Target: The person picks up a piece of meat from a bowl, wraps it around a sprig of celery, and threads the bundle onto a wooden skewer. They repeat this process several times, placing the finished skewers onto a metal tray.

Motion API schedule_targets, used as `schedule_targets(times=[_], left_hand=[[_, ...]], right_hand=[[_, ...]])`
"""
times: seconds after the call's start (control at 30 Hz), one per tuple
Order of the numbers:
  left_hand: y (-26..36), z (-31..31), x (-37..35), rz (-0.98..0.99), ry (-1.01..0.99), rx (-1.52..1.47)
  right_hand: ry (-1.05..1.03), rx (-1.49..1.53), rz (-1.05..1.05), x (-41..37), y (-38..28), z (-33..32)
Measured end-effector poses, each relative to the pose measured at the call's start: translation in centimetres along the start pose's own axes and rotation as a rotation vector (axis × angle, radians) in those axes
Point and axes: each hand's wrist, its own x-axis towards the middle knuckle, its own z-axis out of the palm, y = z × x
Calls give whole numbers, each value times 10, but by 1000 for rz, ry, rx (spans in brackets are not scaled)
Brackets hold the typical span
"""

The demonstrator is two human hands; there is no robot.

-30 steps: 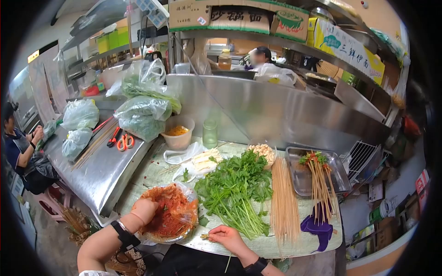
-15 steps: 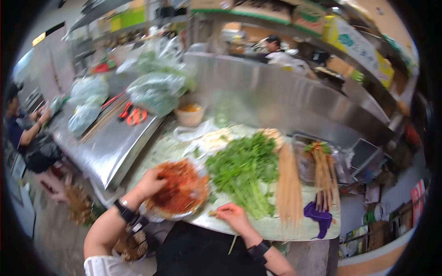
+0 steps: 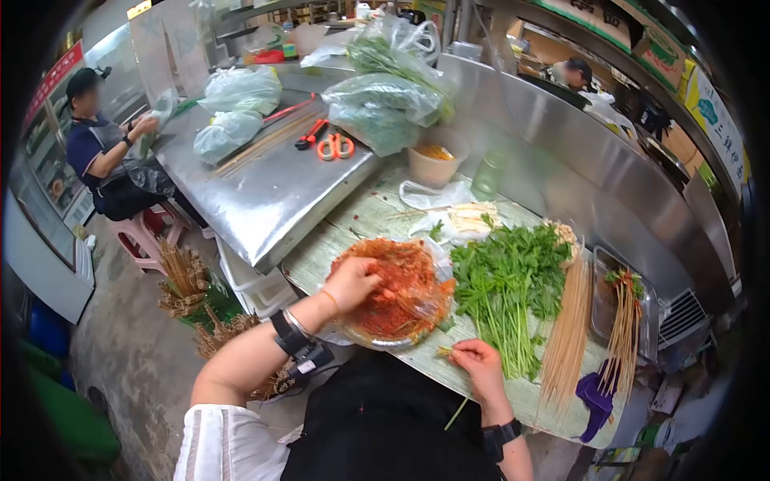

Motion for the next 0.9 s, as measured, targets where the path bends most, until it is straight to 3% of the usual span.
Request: schedule_targets(times=[0.1, 0.13, 0.17, 0.23, 0.27, 0.43, 0.5, 0.53, 0.63, 0.7, 0.77, 0.9], left_hand=[[-26, 3, 7, 518, 134, 310], [-26, 3, 4, 432, 145, 510], [-25, 4, 2, 419, 129, 497], [-20, 10, 1, 552, 307, 675], [-23, 13, 3, 465, 249, 432], [-30, 29, -1, 228, 218, 19], [-27, 34, -5, 49, 55, -445], [-35, 34, -3, -41, -3, -459], [-36, 39, -9, -17, -46, -585], [-34, 39, -11, -49, -58, -664], [-22, 39, -15, -158, -73, -817], [-20, 36, -17, -145, -115, -656]], right_hand=[[-23, 12, 22, 1, -18, -2], [-77, -57, -50, 2, -29, -2], [-120, -127, -119, 2, -40, -3], [-115, -205, -131, 4, -67, 0], [-132, -248, -174, 6, -80, 7], [-214, -304, -269, 26, -102, 42], [-295, -337, -327, 36, -99, 56], [-286, -344, -322, 40, -97, 63], [-294, -417, -366, 53, -91, 77], [-260, -622, -485, 61, -87, 79], [-255, -644, -519, 65, -82, 77], [-234, -681, -580, 66, -79, 77]])
